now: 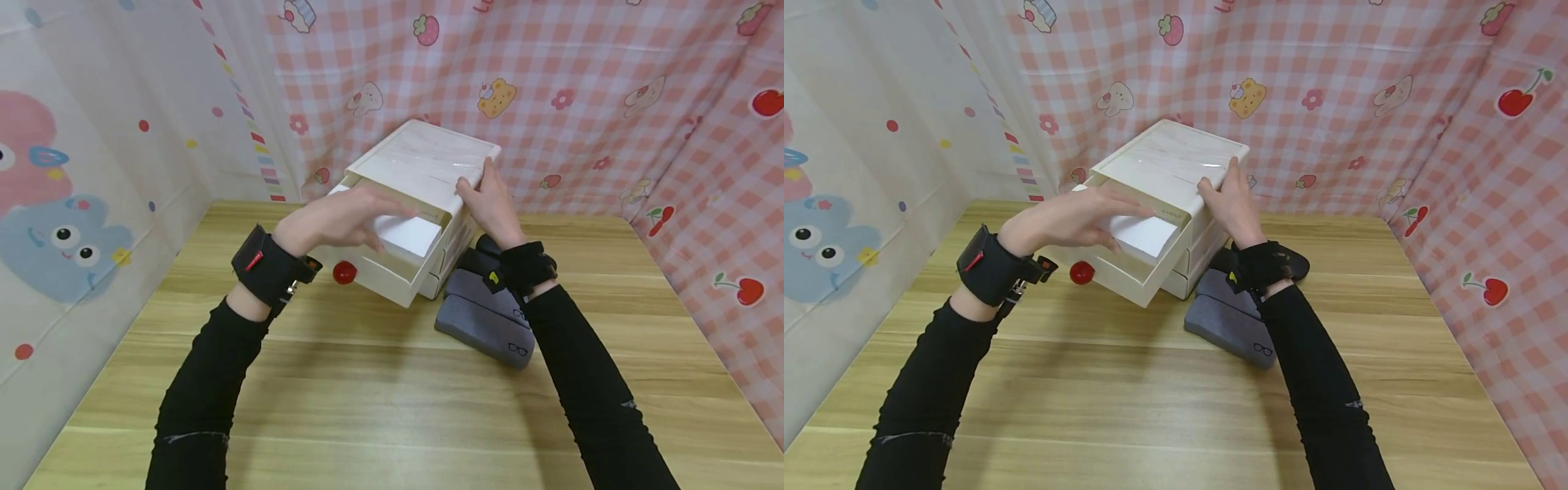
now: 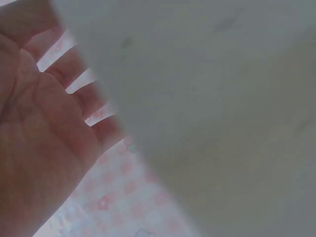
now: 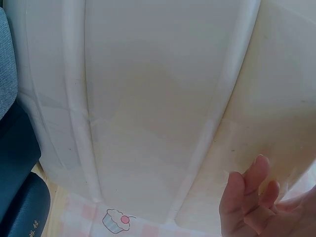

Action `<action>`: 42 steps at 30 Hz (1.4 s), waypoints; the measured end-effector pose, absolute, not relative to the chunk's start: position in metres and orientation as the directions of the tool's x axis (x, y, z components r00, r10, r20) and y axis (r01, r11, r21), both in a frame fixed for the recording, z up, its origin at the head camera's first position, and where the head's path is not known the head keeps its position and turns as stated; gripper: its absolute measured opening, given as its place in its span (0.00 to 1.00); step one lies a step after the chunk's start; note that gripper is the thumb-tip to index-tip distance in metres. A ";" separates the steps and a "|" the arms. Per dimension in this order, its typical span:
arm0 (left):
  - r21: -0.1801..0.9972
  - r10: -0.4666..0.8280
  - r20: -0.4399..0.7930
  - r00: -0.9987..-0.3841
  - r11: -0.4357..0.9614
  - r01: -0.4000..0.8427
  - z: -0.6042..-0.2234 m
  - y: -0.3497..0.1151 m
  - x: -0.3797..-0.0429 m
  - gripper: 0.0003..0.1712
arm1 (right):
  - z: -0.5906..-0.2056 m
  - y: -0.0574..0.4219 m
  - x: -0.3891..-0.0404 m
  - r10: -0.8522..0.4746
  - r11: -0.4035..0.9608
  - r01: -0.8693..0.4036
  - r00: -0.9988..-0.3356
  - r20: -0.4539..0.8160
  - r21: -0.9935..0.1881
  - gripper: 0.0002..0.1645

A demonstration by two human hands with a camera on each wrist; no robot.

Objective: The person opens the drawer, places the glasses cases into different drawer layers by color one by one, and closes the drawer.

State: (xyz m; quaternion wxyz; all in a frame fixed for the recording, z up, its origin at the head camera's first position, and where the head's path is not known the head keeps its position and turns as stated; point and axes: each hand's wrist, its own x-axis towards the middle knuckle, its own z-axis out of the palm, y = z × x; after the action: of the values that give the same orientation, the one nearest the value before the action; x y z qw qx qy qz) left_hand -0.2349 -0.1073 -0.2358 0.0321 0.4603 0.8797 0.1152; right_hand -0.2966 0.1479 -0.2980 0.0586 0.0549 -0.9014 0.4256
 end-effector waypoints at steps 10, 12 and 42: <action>0.223 0.771 -0.058 -0.634 0.629 0.745 -0.250 -0.103 -0.246 0.37 | -0.299 0.148 -0.297 -0.048 0.633 -0.149 -0.987 0.154 -0.760 0.51; 0.226 0.758 -0.072 -0.648 0.645 0.730 -0.254 -0.103 -0.248 0.36 | -0.299 0.148 -0.296 -0.051 0.633 -0.149 -0.987 0.151 -0.759 0.51; 0.398 0.370 0.565 -0.738 0.661 0.636 -0.293 -0.144 -0.186 0.07 | -0.298 0.150 -0.294 -0.047 0.629 -0.138 -0.989 0.140 -0.765 0.52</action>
State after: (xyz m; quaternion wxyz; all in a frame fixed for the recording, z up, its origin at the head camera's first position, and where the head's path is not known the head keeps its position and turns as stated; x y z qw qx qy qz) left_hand -0.1860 -0.1437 -0.2926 -0.2236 0.2848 0.8834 0.2973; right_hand -0.2942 0.1496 -0.2982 0.0532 0.0514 -0.9009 0.4277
